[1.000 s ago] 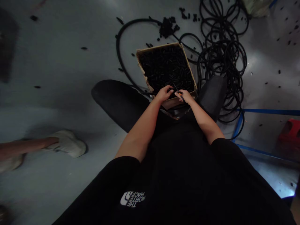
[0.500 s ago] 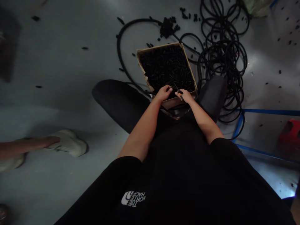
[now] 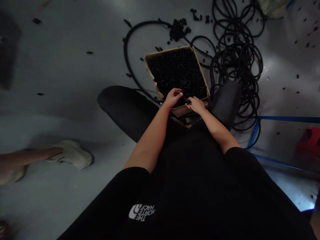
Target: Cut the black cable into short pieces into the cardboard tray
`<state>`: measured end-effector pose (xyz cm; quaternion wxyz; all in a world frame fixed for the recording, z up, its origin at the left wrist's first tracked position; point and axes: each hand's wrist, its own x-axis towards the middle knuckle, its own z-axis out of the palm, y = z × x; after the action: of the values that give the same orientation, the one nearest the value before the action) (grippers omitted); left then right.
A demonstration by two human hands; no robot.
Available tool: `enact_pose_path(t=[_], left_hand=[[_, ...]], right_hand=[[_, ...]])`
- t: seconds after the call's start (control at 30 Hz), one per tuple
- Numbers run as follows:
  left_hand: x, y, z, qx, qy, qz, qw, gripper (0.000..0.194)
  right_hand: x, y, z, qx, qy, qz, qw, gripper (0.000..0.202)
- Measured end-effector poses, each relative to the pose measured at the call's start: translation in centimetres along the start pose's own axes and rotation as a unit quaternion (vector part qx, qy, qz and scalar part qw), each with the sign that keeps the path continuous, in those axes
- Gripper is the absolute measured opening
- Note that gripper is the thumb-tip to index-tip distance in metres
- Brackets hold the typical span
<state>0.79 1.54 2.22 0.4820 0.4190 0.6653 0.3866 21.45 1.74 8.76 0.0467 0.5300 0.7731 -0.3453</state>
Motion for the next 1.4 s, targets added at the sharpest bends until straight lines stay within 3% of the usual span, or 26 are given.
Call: enact_pose_path(t=[0.1, 0.23, 0.33, 0.43, 0.53, 0.73, 0.83, 0.93, 1.07, 1.13, 1.23, 1.3, 1.4], left_hand=[[-0.2, -0.1, -0.3, 0.052, 0.004, 0.001, 0.999, 0.026], [-0.8, -0.3, 0.0, 0.132, -0.046, 0.045, 0.989, 0.017], [-0.9, -0.5, 0.5, 0.162, -0.090, 0.069, 0.980, 0.016], [-0.6, -0.9, 0.6, 0.164, -0.113, 0.068, 0.978, 0.016], [-0.1, -1.1, 0.2, 0.154, -0.098, 0.050, 0.982, 0.019], [0.4, -0.6, -0.7, 0.132, -0.065, 0.006, 0.989, 0.030], [0.4, -0.3, -0.8, 0.082, -0.015, 0.015, 0.996, 0.021], [0.3, -0.1, -0.6, 0.032, 0.032, 0.012, 0.999, 0.019], [0.0, 0.0, 0.0, 0.000, -0.004, 0.005, 1.000, 0.020], [0.0, -0.1, 0.0, -0.001, -0.016, 0.015, 1.000, 0.022], [0.0, -0.3, -0.2, 0.012, 0.008, 0.018, 1.000, 0.027], [-0.2, -0.3, -0.3, 0.045, 0.004, 0.016, 0.999, 0.028], [-0.9, 0.0, 0.0, 0.115, -0.040, 0.039, 0.992, 0.021]], right_hand=[[0.8, 0.8, 0.7, 0.113, 0.008, 0.012, 0.993, 0.037], [1.8, 1.6, 1.9, 0.302, -0.023, 0.072, 0.950, 0.038], [2.1, 1.7, 2.3, 0.362, -0.020, 0.089, 0.928, 0.044], [1.9, 1.6, 1.9, 0.345, -0.025, 0.072, 0.936, 0.053], [1.6, 1.5, 1.2, 0.311, -0.019, 0.052, 0.949, 0.055], [1.8, 1.6, 1.0, 0.250, -0.024, 0.058, 0.966, 0.044], [1.4, 1.4, 0.8, 0.179, -0.036, 0.056, 0.982, 0.037], [0.4, 0.5, 0.2, 0.052, -0.037, 0.033, 0.997, 0.043], [-0.5, -0.6, -0.2, -0.007, -0.033, 0.015, 0.999, 0.053], [-0.4, -0.7, -0.1, -0.006, -0.019, 0.013, 1.000, 0.051], [0.2, 0.0, 0.4, 0.043, 0.004, 0.008, 0.999, 0.043], [0.8, 0.5, 0.8, 0.129, 0.009, 0.018, 0.991, 0.037], [1.4, 1.1, 1.5, 0.281, 0.000, 0.064, 0.958, 0.039]])
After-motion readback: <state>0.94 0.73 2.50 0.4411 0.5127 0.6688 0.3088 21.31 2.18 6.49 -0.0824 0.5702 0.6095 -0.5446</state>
